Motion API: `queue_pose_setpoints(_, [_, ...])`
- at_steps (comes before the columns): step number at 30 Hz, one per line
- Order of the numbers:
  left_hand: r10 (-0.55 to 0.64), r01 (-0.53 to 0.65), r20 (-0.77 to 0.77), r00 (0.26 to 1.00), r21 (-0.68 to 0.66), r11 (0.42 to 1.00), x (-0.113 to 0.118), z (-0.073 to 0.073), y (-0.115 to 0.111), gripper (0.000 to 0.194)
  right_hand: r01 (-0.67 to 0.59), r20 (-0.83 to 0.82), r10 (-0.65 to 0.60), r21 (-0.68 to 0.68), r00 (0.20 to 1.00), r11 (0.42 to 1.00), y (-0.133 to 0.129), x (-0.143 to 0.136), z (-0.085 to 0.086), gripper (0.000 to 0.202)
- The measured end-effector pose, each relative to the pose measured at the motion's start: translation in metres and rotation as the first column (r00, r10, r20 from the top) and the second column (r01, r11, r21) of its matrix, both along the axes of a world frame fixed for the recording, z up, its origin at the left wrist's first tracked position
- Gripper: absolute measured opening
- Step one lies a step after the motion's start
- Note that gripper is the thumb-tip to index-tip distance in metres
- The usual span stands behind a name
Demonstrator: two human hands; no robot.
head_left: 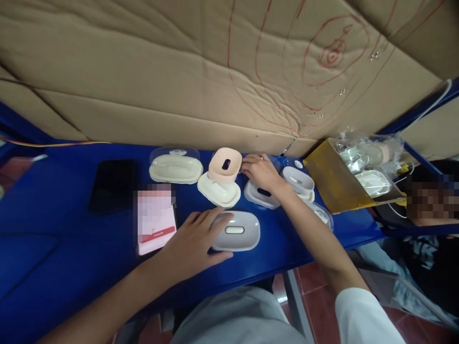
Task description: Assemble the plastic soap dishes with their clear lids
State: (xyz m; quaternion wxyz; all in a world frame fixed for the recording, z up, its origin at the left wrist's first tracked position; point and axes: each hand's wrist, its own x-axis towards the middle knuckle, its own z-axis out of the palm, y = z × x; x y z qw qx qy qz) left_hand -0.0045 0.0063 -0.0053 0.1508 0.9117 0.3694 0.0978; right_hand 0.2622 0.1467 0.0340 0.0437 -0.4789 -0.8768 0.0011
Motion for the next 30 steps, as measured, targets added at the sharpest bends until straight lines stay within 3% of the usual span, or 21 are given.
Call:
queue_pose_setpoints(3, [-0.001,0.001,0.007,1.0,0.006,1.0,0.0,0.001,-0.001,0.071,-0.045,-0.051,0.046,0.03,0.998,0.999,-0.011,0.011,0.012,0.021])
queue_pose_setpoints(9, [-0.009,0.009,0.017,1.0,0.001,1.0,0.0,0.0,0.0,0.072,-0.095,-0.33,0.105,0.046,0.938,0.994,-0.031,0.03,0.033,0.02])
queue_pose_setpoints(22, [-0.001,0.001,0.011,1.0,-0.037,0.999,0.0,0.001,0.001,0.072,-0.198,-0.631,0.112,-0.067,0.767,0.978,-0.047,0.028,0.05,0.028])
queue_pose_setpoints(26, [0.008,-0.007,0.034,0.999,-0.045,0.999,0.001,0.0,0.002,0.075,-0.133,-0.716,-0.029,-0.169,0.697,0.977,-0.06,0.027,0.053,0.033])
queue_pose_setpoints(30, [0.063,-0.058,0.07,0.996,-0.071,0.996,0.004,-0.004,0.002,0.091,-0.06,-0.76,-0.282,-0.387,0.586,0.92,-0.095,0.026,0.037,0.051])
